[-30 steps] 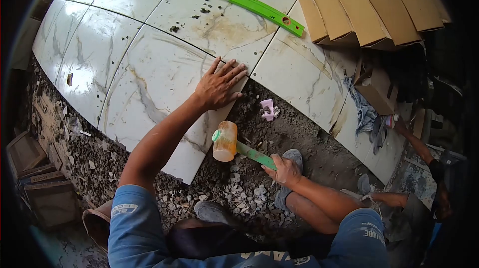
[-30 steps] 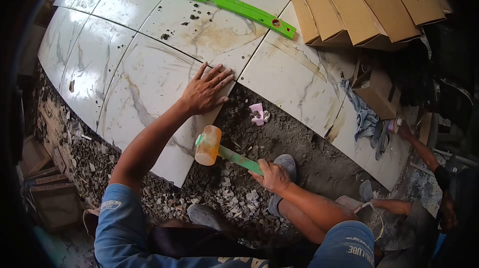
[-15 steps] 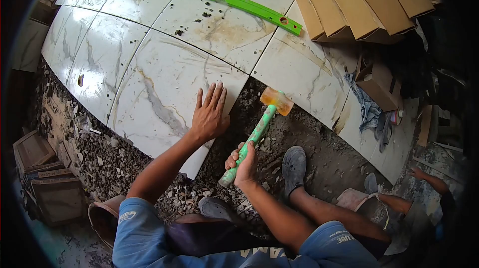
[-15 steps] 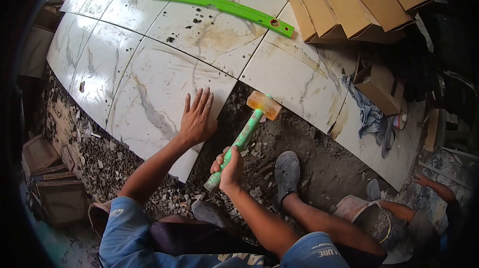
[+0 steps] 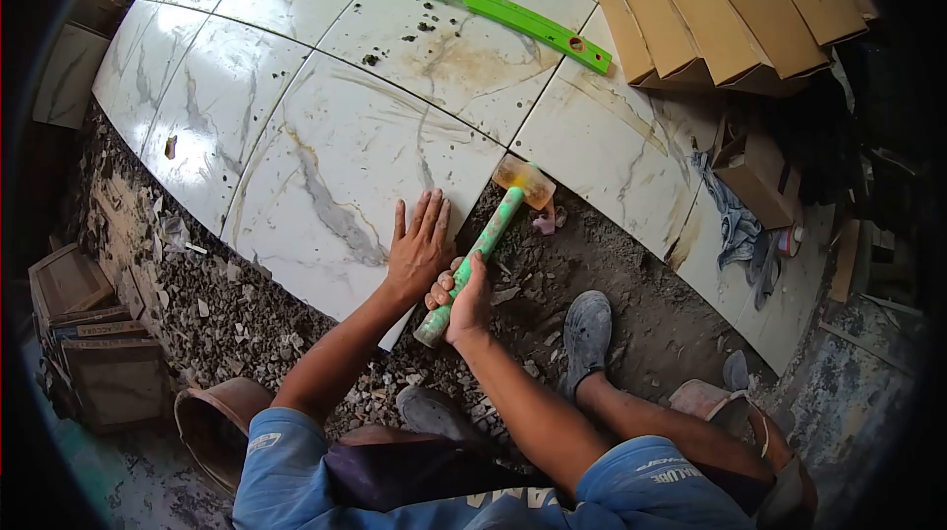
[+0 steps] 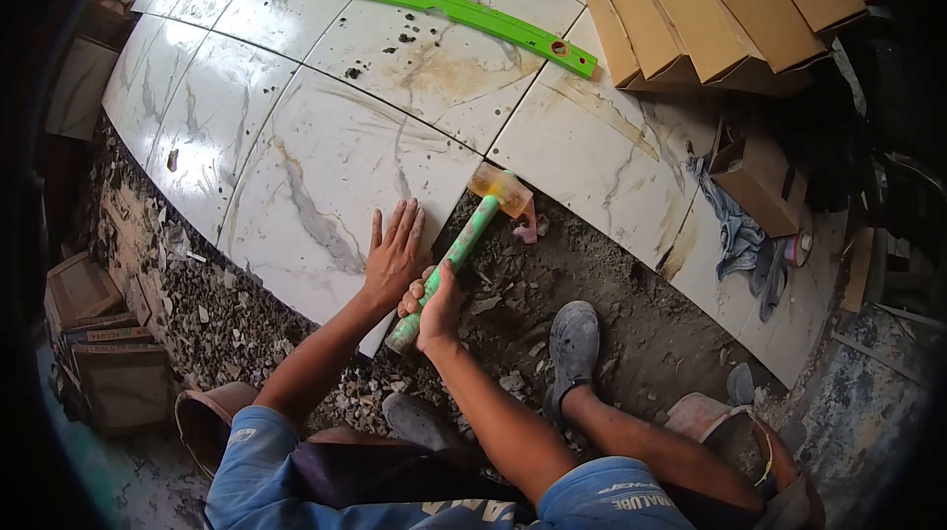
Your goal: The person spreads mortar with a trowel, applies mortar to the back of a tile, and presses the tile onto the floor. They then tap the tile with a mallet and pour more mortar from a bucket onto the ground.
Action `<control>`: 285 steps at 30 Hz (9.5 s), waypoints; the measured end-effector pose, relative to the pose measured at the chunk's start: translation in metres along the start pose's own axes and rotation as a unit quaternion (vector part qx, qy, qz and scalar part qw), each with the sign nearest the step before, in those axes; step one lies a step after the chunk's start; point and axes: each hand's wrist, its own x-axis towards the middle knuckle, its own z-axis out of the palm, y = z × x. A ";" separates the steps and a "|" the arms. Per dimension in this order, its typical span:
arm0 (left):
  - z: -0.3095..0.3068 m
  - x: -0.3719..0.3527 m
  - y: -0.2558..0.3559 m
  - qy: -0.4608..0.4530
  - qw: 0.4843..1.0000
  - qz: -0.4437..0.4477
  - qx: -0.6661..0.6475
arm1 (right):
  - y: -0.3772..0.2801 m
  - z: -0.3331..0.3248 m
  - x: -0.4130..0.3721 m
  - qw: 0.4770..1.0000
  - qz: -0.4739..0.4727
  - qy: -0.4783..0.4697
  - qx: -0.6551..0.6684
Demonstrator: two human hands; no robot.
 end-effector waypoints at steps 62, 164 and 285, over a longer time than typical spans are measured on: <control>-0.098 -0.012 -0.218 0.008 0.927 -0.373 0.041 | 0.002 0.050 0.025 0.795 -0.194 -0.102 -0.566; -0.135 -0.073 -0.223 -0.174 0.900 -0.384 0.111 | -0.265 0.014 -0.075 0.262 -0.286 -0.141 -0.911; -0.439 -0.618 0.335 -0.093 0.743 -0.616 -0.244 | -0.261 -0.123 -0.517 0.534 -0.242 0.051 -0.809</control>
